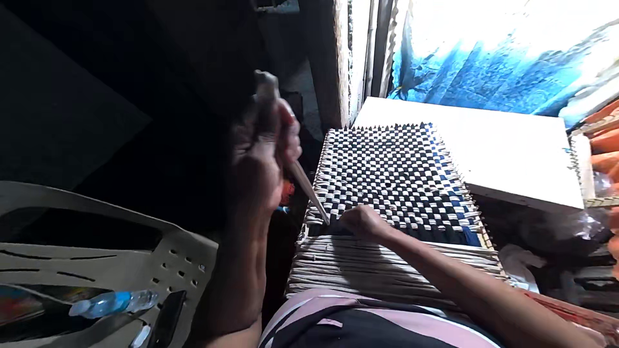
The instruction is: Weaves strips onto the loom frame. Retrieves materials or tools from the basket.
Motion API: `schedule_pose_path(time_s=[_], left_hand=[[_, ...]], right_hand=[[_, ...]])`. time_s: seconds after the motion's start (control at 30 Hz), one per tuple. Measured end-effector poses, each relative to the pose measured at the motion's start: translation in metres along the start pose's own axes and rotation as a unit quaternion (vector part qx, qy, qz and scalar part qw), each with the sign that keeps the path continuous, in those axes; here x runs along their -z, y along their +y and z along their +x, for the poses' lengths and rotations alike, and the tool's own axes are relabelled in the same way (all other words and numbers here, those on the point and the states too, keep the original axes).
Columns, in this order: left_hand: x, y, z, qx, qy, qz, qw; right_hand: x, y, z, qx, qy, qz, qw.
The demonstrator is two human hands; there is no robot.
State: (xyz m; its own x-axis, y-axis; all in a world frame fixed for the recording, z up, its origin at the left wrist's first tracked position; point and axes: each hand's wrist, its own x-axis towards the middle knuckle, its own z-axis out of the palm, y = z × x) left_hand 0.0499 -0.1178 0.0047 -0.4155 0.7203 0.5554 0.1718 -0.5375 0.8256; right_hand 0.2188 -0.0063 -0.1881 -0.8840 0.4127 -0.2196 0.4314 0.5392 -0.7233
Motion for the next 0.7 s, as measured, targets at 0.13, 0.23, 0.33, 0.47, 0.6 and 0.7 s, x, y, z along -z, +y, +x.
schedule_pose_path(time_s=[0.13,0.23,0.33,0.47,0.6,0.7], left_hand=[[0.027,0.003,-0.014,0.018,0.059,-0.020,0.998],[0.037,0.001,-0.026,0.038,0.070,0.026,0.997],[0.039,-0.016,-0.040,0.069,0.005,0.165,0.984],[0.017,-0.074,-0.064,0.163,-0.167,0.299,0.925],[0.004,-0.144,-0.093,0.309,-0.326,0.383,0.807],[-0.003,-0.155,-0.104,0.356,-0.417,0.476,0.687]], right_hand=[[-0.017,-0.015,0.001,-0.049,-0.033,-0.158,0.986],[-0.023,-0.025,0.001,-0.073,-0.042,-0.213,0.973],[-0.027,-0.031,0.002,-0.107,-0.037,-0.220,0.969],[-0.032,-0.031,0.003,-0.135,-0.030,-0.209,0.968],[-0.024,-0.013,0.009,-0.162,-0.027,-0.110,0.980],[-0.018,0.004,0.013,-0.147,-0.041,-0.050,0.987]])
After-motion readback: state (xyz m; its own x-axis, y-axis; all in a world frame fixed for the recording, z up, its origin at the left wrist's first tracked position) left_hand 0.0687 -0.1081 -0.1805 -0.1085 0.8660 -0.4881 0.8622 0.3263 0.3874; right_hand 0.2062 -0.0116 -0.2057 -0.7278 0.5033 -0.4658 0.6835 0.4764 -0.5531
